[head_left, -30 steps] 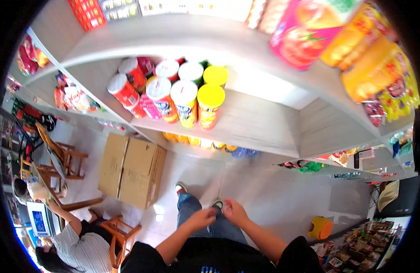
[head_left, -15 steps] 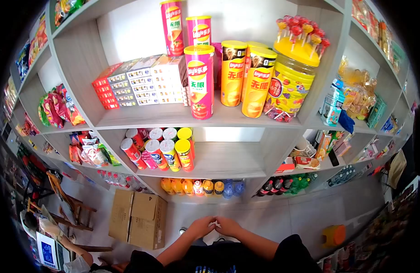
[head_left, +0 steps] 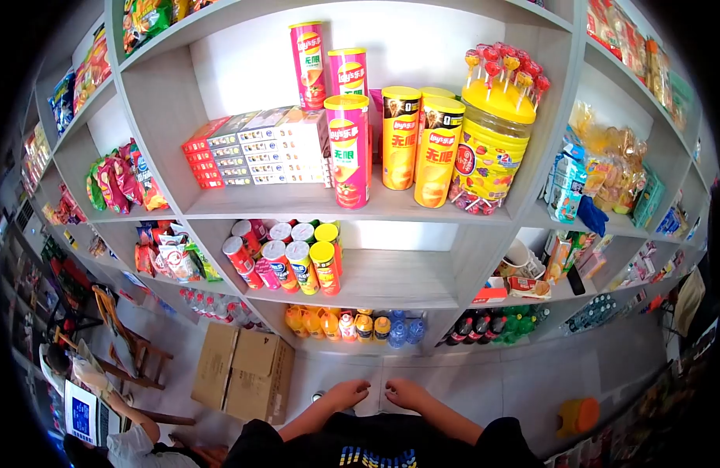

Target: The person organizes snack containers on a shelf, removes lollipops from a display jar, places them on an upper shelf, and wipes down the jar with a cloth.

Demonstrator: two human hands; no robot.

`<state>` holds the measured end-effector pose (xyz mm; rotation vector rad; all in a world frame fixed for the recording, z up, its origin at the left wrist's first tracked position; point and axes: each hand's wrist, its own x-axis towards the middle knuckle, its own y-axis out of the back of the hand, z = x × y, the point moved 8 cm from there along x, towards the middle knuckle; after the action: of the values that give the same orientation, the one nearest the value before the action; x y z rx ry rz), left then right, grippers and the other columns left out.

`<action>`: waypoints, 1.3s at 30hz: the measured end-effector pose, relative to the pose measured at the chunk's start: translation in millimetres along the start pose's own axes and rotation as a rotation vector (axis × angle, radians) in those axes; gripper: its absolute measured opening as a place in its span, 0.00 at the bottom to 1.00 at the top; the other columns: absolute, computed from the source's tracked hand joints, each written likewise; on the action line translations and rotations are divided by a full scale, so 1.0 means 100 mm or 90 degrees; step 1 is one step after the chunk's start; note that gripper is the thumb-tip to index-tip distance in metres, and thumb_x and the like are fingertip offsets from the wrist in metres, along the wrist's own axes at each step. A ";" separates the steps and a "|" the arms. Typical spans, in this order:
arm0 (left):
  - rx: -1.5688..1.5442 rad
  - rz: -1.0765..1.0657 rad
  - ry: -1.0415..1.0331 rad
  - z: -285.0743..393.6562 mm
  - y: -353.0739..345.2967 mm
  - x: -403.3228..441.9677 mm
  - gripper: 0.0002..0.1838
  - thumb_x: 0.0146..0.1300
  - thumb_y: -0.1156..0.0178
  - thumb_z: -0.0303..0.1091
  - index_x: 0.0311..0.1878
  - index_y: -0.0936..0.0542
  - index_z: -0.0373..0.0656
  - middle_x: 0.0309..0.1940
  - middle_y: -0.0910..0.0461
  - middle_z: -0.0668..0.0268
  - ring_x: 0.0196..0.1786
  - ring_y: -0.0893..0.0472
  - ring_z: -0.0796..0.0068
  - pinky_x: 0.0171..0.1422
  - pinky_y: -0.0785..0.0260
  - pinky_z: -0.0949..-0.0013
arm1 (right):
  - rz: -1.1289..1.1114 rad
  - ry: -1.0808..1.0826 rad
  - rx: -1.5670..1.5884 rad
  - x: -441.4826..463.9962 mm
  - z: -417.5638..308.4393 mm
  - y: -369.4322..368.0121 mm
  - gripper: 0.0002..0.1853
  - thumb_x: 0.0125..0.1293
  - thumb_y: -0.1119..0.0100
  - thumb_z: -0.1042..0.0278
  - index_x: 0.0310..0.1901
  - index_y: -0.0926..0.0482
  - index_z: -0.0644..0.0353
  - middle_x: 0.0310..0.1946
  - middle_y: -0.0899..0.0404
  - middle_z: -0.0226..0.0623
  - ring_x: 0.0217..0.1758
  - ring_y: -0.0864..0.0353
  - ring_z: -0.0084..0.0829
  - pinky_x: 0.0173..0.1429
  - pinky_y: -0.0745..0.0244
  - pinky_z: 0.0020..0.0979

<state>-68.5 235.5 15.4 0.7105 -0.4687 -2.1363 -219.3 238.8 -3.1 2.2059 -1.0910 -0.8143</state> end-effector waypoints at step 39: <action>-0.387 0.602 -0.487 2.68 3.81 0.42 0.22 0.60 0.42 0.30 0.57 0.29 0.30 0.43 0.22 0.59 0.44 0.23 0.75 0.44 0.29 0.73 | 0.617 0.373 0.314 1.26 -2.76 4.21 0.36 0.54 0.34 0.65 0.60 0.38 0.73 0.51 0.23 0.52 0.53 0.21 0.39 0.55 0.26 0.34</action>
<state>-35.0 -2.8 416.3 -0.6152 -0.3882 -1.4085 -170.5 -31.7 437.4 1.6875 -1.8702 0.5230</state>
